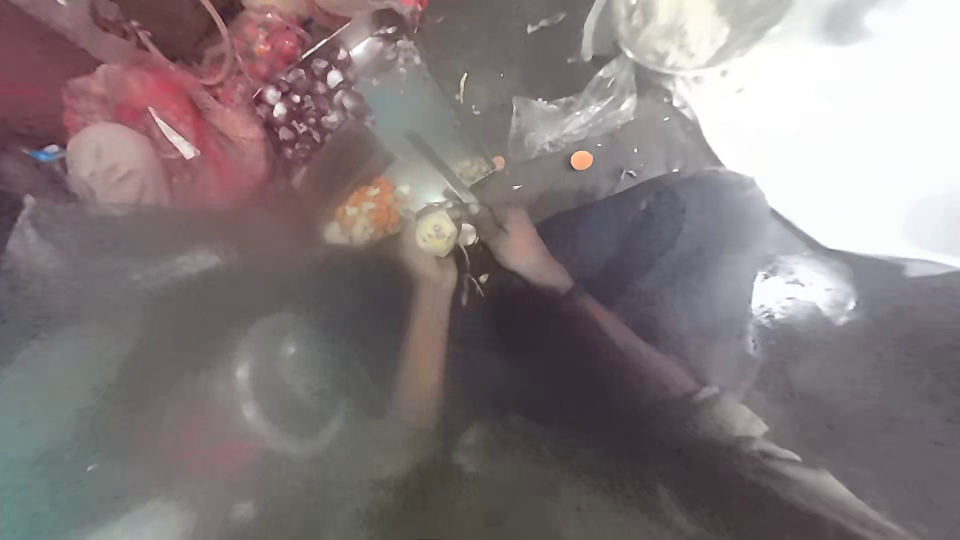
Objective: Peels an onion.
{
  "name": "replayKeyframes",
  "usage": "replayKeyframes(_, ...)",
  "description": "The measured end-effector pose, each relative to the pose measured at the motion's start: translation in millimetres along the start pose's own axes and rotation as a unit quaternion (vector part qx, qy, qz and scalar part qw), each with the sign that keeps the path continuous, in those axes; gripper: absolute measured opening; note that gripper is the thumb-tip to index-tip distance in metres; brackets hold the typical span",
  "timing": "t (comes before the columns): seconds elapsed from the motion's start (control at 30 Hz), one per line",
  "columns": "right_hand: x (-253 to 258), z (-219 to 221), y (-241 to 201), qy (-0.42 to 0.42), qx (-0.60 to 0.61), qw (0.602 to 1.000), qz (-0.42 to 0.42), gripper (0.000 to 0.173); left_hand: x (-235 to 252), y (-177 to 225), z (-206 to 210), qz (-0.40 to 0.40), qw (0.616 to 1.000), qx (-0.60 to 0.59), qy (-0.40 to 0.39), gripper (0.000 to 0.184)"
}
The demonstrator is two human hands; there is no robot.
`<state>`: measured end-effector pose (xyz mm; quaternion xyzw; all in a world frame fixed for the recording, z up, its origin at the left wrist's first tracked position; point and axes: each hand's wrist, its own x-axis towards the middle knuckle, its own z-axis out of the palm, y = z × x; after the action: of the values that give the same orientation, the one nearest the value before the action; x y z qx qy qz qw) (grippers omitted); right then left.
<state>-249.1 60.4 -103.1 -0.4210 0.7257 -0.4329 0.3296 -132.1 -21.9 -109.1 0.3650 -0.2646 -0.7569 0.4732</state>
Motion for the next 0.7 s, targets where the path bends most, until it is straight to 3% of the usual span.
replayKeyframes(0.2, 8, -1, -2, -0.062, 0.003, 0.998, 0.030, 0.047, -1, 6, 4, -0.049, 0.995, -0.085, -0.003, 0.043)
replayKeyframes(0.33, 18, 3, 1, -0.068, 0.030, 0.997, 0.013, 0.035, 2, 10, 4, -0.114, 0.979, -0.169, 0.020, 0.048)
replayKeyframes(0.7, 13, 21, 9, -0.034, -0.015, 0.999, -0.037, 0.022, 2, 5, 2, -0.061, 0.991, -0.114, 0.029, 0.043)
